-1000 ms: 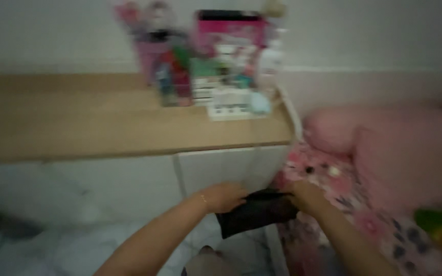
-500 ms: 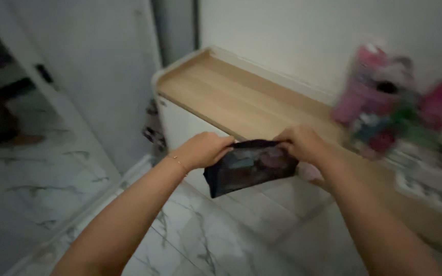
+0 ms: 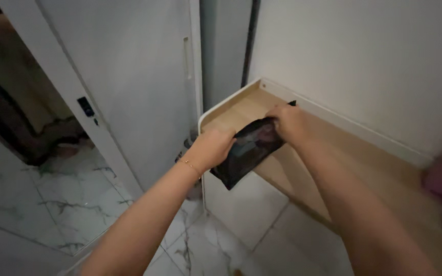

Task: The person clears items from a bedroom shelf, placing bottles, bags, boxes and a pouch on the adjacent bed, then rearranges the items back onto the shelf, grouping storage boxes, a tissue holder, a plastic container and toiletries into a neat arrangement.

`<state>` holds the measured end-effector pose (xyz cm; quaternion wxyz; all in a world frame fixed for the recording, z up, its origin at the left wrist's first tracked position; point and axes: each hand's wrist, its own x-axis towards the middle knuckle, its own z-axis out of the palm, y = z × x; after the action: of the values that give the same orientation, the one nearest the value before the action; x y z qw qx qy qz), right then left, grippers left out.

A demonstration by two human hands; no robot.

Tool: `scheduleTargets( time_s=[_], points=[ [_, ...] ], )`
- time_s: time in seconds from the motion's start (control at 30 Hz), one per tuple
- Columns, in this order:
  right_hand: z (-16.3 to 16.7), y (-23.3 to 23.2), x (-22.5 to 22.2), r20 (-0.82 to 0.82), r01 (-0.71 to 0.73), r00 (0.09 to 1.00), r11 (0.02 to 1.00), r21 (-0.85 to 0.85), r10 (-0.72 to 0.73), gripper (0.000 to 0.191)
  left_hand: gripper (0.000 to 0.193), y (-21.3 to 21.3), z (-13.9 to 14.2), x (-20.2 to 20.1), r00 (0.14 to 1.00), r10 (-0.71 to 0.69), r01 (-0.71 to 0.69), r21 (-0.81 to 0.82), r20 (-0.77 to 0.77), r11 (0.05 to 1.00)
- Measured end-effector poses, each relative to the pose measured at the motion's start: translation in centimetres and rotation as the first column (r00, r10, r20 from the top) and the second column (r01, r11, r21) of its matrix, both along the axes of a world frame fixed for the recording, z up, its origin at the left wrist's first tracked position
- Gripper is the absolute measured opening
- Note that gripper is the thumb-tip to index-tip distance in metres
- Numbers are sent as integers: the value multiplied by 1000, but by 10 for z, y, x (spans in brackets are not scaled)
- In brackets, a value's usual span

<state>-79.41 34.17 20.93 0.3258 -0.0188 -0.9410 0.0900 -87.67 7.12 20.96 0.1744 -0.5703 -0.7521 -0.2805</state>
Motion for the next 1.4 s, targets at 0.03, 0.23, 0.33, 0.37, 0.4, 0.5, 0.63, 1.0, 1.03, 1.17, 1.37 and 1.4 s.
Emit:
scheduleTargets(
  time_s=[0.03, 0.23, 0.33, 0.37, 0.4, 0.5, 0.63, 1.0, 1.03, 1.17, 1.37, 1.4],
  points=[
    [-4, 4, -12, -19, -21, 1000, 1000, -11, 21, 27, 14, 3, -3, -7, 1000, 13, -13, -12, 3, 1000],
    [-14, 36, -73, 33, -91, 995, 995, 37, 90, 28, 24, 21, -10, -51, 995, 71, -67, -63, 76, 996],
    [-18, 44, -97, -1, -147, 989, 980, 135, 149, 28, 29, 32, -12, -66, 993, 94, -83, -140, 74, 987],
    [-20, 46, -102, 46, -119, 992, 985, 122, 115, 28, 22, 35, -13, -70, 988, 123, -104, -194, 91, 975],
    [-23, 47, -106, 89, -89, 993, 990, 113, 79, 28, 18, 38, -15, -74, 983, 151, -122, -246, 101, 961],
    [-29, 53, -110, 70, -179, 982, 983, 31, 177, 32, 20, 44, -20, -81, 987, 144, -123, -231, 75, 965],
    [-36, 58, -116, 70, -126, 990, 990, 69, 121, 33, 19, 47, -22, -90, 990, 137, -127, -215, 33, 968],
    [-39, 43, -107, 161, -136, 974, 982, -134, 157, 32, 21, 50, -16, -77, 963, 188, -132, -268, 194, 954],
    [-41, 42, -105, 173, -105, 977, 986, -127, 126, 32, 22, 52, -15, -75, 957, 189, -124, -281, 219, 952],
    [-51, 41, -106, 179, -25, 983, 992, -124, 48, 36, 22, 60, -9, -75, 946, 182, -102, -289, 267, 952],
    [-50, 35, -103, 149, 125, 982, 991, -57, -115, 50, 50, 71, -10, -77, 992, 100, -81, -212, 83, 974],
    [-47, 34, -96, 180, 160, 974, 982, -98, -140, 54, 63, 76, -11, -76, 997, 29, -35, -79, -72, 996]
  ],
)
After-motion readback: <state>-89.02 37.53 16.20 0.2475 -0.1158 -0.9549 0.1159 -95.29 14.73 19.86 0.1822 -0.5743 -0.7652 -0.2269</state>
